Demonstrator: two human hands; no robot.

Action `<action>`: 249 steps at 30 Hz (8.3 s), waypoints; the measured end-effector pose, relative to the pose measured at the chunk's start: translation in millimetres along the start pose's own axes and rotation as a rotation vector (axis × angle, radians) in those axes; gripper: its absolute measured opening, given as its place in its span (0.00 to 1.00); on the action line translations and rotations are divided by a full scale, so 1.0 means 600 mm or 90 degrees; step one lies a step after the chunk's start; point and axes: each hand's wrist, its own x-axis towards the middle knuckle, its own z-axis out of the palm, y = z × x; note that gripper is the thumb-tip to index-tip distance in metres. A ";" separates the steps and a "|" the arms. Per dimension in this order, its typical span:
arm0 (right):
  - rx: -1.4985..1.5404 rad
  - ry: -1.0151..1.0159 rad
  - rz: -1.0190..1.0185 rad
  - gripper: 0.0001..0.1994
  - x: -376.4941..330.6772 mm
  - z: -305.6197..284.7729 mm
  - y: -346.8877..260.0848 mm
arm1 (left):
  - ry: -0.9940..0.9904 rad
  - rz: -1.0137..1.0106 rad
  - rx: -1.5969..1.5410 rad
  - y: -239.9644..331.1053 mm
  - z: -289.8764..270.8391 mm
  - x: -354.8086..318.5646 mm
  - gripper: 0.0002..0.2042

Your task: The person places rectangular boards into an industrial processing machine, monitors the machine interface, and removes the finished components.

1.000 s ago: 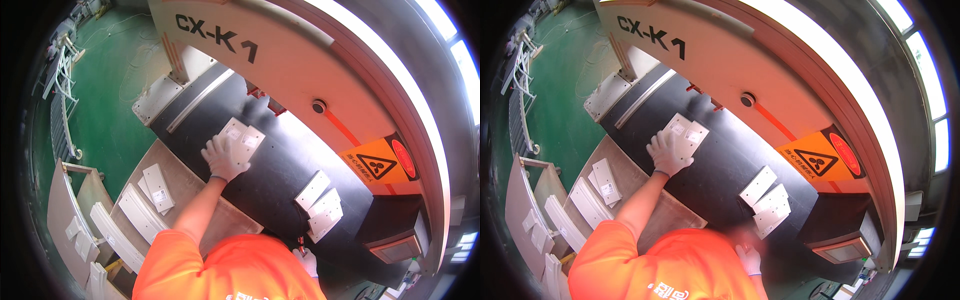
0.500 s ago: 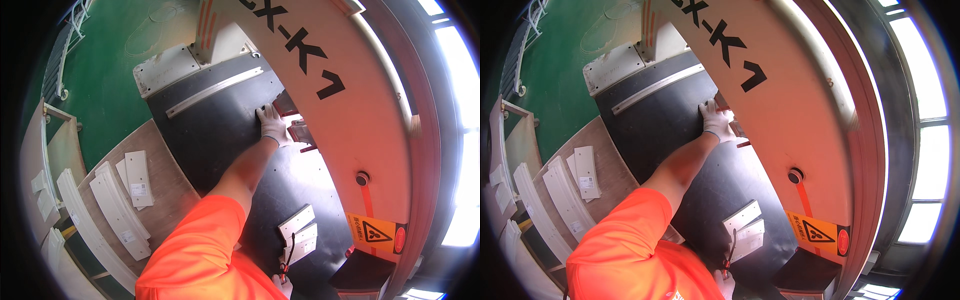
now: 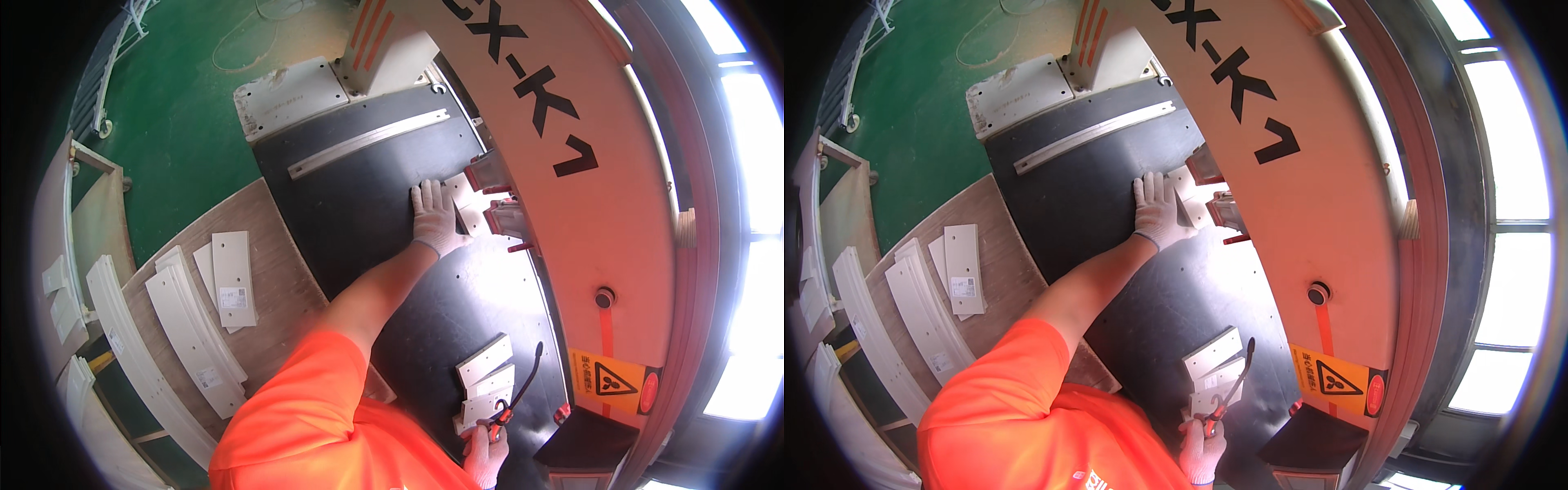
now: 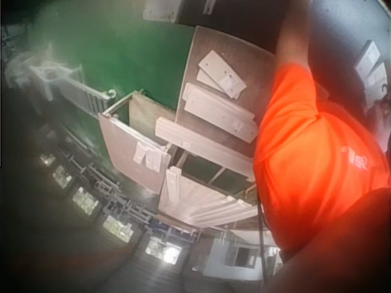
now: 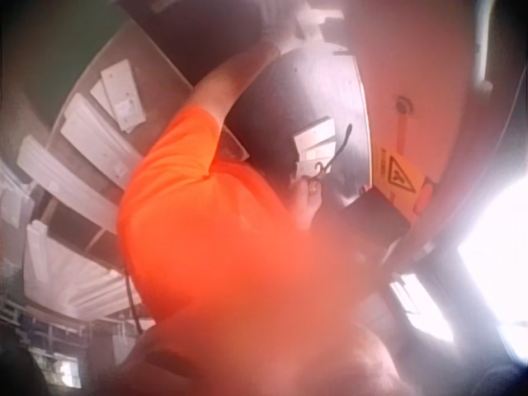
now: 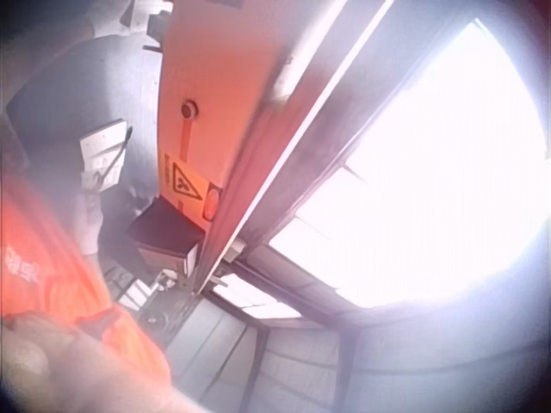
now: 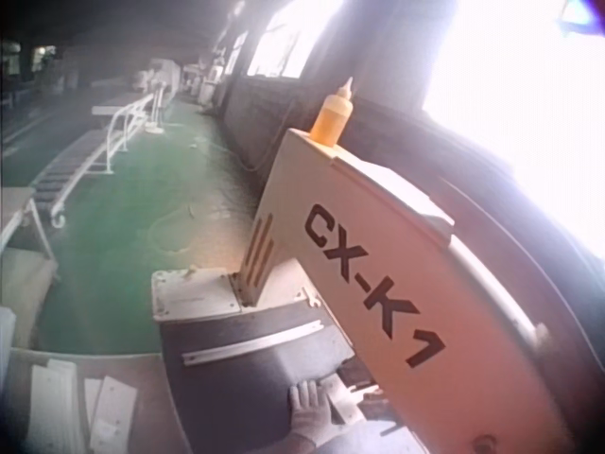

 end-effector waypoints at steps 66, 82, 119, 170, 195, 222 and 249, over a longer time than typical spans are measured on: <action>0.106 0.226 0.097 0.18 0.199 -0.119 0.496 | -0.567 0.183 -0.037 0.380 0.093 -0.599 0.41; 0.465 0.131 0.308 0.16 -0.016 -0.072 0.515 | -0.678 0.306 0.023 0.295 0.029 -0.685 0.34; 0.430 0.040 0.189 0.12 0.049 -0.141 0.425 | -0.955 0.139 -0.300 0.288 0.019 -0.650 0.24; 0.065 0.166 -0.007 0.10 0.262 -0.285 0.664 | -0.463 0.569 -0.254 0.358 0.082 -0.683 0.22; -0.376 -0.152 0.066 0.27 -0.039 -0.087 0.316 | -0.231 -0.144 -0.603 -0.076 -0.070 -0.381 0.21; -0.376 -0.246 0.054 0.26 0.023 -0.048 0.270 | -0.178 0.029 0.264 0.110 -0.060 0.048 0.67; -0.330 -0.168 -0.104 0.17 0.195 0.067 0.244 | -0.377 0.493 0.337 -0.049 -0.233 -0.234 0.30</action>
